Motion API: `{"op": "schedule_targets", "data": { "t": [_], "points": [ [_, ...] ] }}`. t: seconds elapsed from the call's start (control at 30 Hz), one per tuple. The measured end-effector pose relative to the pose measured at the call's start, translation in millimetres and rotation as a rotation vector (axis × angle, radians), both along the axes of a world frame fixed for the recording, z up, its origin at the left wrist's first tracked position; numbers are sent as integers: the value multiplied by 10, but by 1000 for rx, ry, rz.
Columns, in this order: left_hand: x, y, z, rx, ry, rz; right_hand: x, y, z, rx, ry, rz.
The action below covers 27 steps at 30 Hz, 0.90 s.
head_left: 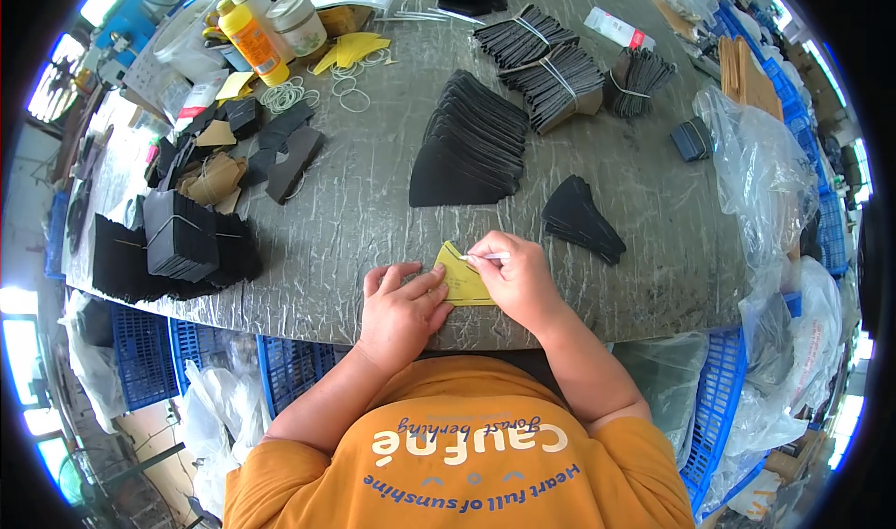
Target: Applying glue to individual shoe components using a small applicator.
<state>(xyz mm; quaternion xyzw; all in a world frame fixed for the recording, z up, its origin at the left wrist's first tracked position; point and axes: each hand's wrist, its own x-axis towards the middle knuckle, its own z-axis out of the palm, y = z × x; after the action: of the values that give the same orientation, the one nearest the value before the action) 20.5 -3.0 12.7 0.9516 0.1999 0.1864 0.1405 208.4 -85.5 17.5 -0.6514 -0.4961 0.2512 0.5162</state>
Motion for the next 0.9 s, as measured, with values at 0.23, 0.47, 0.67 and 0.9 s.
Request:
{"op": "schedule_targets", "data": {
  "t": [0.23,0.47,0.67,0.9],
  "points": [
    [12,14,1,12,-38,-2,239,-577,108,-124,-6,-106],
    [-1,14,8,13,-30,-3,38,-323,176,52,-25,-47],
    [22,0,20,1,-24,-6,4,-216,40,1,-27,-1],
    [1,18,15,2,-28,5,202,-571,180,-224,-99,-109]
  ]
}}
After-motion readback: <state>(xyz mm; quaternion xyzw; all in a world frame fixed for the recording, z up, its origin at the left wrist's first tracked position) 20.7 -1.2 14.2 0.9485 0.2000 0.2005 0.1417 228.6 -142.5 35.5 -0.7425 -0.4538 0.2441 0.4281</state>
